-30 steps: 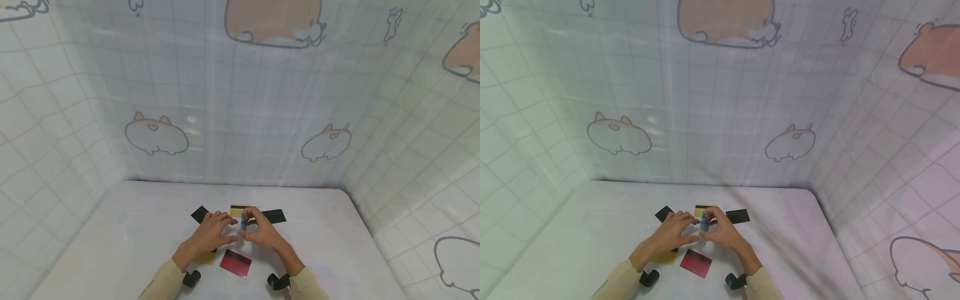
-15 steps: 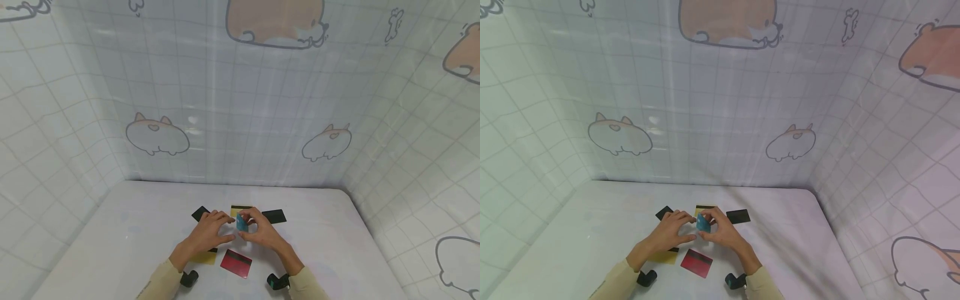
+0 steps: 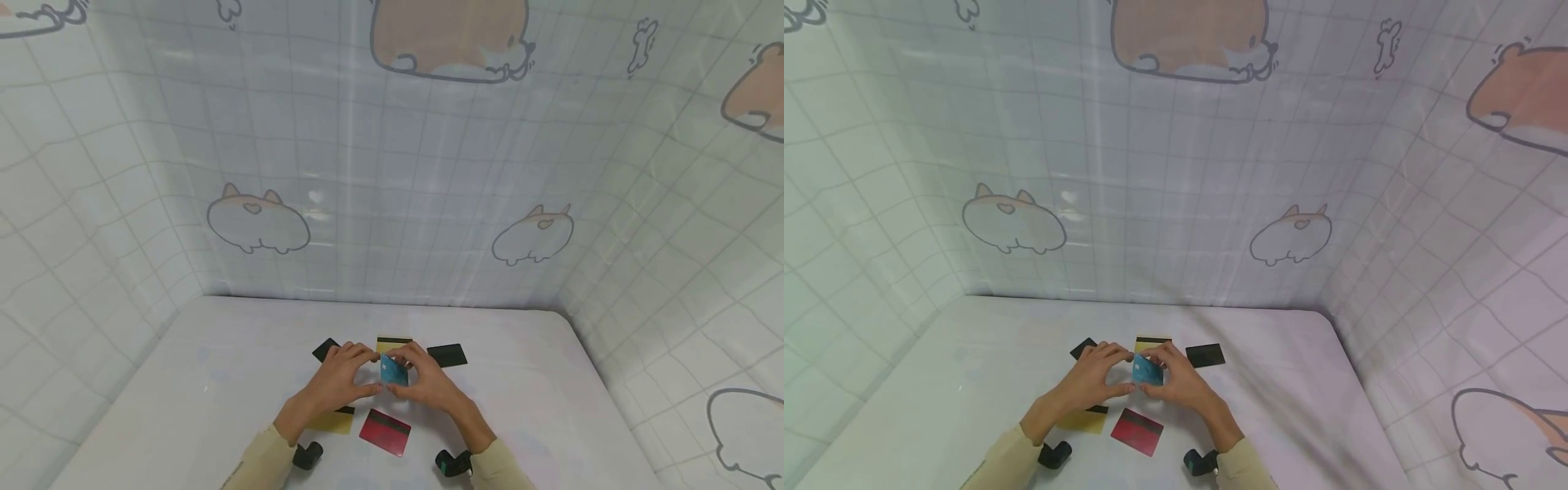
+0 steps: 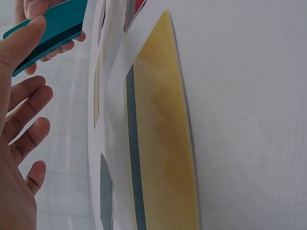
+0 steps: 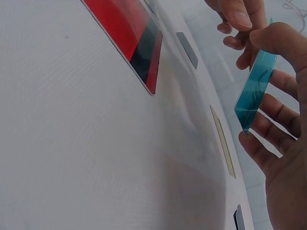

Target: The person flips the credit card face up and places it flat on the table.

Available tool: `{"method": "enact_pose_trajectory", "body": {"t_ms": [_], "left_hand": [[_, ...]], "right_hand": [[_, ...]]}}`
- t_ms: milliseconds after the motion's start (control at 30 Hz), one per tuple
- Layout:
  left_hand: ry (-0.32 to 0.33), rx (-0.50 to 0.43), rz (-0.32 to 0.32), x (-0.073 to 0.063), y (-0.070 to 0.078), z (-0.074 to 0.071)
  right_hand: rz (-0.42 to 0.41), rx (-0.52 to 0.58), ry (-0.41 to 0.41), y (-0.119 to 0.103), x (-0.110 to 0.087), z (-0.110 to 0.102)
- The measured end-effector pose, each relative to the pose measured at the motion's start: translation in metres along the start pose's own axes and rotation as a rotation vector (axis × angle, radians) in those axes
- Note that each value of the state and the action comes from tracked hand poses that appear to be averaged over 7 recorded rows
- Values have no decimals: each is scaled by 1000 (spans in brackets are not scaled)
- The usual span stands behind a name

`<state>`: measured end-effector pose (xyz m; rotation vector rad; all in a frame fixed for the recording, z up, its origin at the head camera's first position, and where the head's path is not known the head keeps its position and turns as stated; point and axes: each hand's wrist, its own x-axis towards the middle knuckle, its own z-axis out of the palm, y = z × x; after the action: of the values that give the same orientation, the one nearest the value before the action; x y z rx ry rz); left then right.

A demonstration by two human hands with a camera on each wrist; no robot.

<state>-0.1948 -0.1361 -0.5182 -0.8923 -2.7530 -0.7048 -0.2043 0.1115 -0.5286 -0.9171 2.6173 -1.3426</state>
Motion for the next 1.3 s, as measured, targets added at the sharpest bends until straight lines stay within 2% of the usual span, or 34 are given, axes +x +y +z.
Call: {"method": "enact_pose_trajectory", "body": {"t_ms": [633,967,1300], "left_hand": [[7,9,-5,-5,3,-2],[54,8,39,-8,7,-3],[63,0,51,-11,13,-4]], "right_hand": [[16,-36,-11,-6,-5,5],[12,-41,-21,-9,-9,6],[-4,-41,-29,-9,-13,8]]}}
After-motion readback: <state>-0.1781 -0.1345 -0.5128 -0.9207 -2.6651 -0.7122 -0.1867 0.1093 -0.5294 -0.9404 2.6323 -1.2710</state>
